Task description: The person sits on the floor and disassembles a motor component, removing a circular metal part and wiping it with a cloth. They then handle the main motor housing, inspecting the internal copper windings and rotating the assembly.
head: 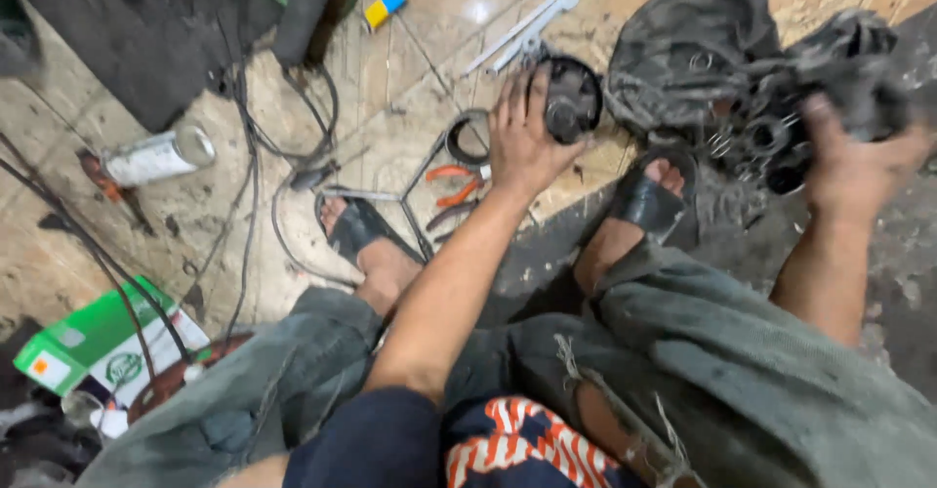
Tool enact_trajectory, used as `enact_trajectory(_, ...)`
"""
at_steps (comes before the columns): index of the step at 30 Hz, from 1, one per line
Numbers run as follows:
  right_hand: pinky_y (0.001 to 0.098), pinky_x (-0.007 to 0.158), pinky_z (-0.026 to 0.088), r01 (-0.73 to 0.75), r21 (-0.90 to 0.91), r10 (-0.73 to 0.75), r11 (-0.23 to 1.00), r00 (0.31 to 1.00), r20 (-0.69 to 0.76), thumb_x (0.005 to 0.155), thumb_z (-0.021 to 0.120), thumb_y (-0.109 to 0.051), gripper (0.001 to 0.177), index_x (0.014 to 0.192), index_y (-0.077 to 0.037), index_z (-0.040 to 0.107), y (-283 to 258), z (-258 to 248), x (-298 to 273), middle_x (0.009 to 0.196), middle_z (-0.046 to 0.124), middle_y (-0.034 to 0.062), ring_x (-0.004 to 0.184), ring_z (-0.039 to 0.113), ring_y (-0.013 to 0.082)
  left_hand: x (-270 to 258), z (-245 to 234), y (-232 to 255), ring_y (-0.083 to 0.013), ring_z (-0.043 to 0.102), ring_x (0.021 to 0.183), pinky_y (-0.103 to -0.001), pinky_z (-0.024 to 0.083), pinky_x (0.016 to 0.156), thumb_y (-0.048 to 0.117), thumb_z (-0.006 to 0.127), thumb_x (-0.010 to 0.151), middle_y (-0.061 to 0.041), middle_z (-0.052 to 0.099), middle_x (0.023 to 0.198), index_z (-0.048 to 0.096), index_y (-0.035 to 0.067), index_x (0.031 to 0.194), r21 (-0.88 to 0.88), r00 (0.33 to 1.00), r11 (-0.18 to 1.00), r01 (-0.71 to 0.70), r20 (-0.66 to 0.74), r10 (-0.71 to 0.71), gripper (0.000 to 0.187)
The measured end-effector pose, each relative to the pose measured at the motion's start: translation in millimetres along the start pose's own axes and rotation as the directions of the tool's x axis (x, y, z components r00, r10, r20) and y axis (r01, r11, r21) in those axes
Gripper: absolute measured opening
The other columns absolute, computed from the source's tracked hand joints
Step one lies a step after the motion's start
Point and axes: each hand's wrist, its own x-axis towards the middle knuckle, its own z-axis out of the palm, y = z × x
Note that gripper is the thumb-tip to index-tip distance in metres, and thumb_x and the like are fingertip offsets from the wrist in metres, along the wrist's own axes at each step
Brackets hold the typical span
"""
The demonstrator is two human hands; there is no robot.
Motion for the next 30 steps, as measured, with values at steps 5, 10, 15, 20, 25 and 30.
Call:
enact_trajectory(5, 0.0487, 0.108, 0.050, -0.090, -0.329, 0.085, 0.940, 0.996, -0.029, 0.073, 0.117, -0.047, 0.073, 0.128, -0.016, 0.082, -30, 23, -16, 0.140, 0.034, 0.0415, 0.133, 0.053, 0.0527, 16, -56, 23, -0.0335, 0.037, 0.149, -0.050, 0.032, 0.123, 0.069, 0.089, 0.063, -0.012, 0.050, 0.156, 0.027, 0.019, 0.157, -0.202, 0.982, 0.962, 0.186, 0.050, -0.180, 0.123)
enact_trajectory(10, 0.0519, 0.113, 0.032, -0.149, -0.283, 0.152, 0.947, 0.988, -0.012, 0.075, 0.109, -0.042, 0.068, 0.129, -0.024, 0.073, -82, 29, 3, 0.138, 0.033, 0.0416, 0.134, 0.032, 0.0530, 80, -85, 25, -0.0359, 0.072, 0.101, -0.046, 0.055, 0.084, 0.070, 0.087, 0.058, -0.009, 0.079, 0.107, 0.069, 0.021, 0.114, -0.194, 0.983, 0.974, 0.119, -0.116, -0.143, 0.077)
enact_trajectory(15, 0.0617, 0.114, 0.034, -0.190, -0.316, 0.244, 0.930, 0.960, 0.140, 0.090, 0.101, -0.035, 0.060, 0.136, -0.020, 0.066, -100, 26, 0, 0.150, 0.020, 0.0365, 0.142, 0.023, 0.0581, 86, -96, 31, -0.0336, 0.071, 0.104, -0.046, 0.056, 0.086, 0.073, 0.085, 0.059, -0.008, 0.078, 0.108, 0.072, 0.020, 0.113, -0.165, 0.977, 0.963, 0.213, 0.052, -0.207, 0.076)
enact_trajectory(20, 0.0732, 0.107, 0.020, -0.104, -0.359, 0.185, 0.928, 0.963, 0.199, 0.097, 0.092, -0.035, 0.055, 0.138, -0.019, 0.060, -127, 36, 3, 0.146, 0.030, 0.0246, 0.136, 0.038, 0.0539, 96, -88, 29, -0.0363, 0.061, 0.110, -0.047, 0.050, 0.086, 0.078, 0.084, 0.060, -0.012, 0.074, 0.113, 0.071, 0.016, 0.113, -0.135, 0.977, 0.968, 0.210, 0.053, -0.205, 0.083)
enact_trajectory(25, 0.0767, 0.106, 0.015, -0.022, -0.446, 0.150, 0.895, 0.956, 0.253, 0.094, 0.088, -0.049, 0.066, 0.140, -0.013, 0.058, -128, 51, 5, 0.151, 0.030, 0.0350, 0.138, 0.024, 0.0586, 103, -92, 49, -0.0262, 0.069, 0.107, -0.041, 0.056, 0.087, 0.074, 0.085, 0.058, -0.006, 0.075, 0.113, 0.070, 0.019, 0.112, -0.230, 0.945, 0.917, 0.325, 0.108, -0.308, 0.078)
enact_trajectory(30, 0.0759, 0.108, 0.007, 0.004, -0.528, 0.174, 0.849, 0.942, 0.288, 0.099, 0.082, -0.058, 0.075, 0.149, -0.008, 0.056, -131, 65, 6, 0.154, 0.024, 0.0387, 0.141, 0.012, 0.0551, 100, -101, 72, -0.0117, 0.075, 0.083, -0.028, 0.062, 0.067, 0.069, 0.081, 0.063, 0.003, 0.075, 0.099, 0.064, 0.016, 0.112, -0.296, 0.873, 0.821, 0.487, 0.188, -0.450, 0.074)
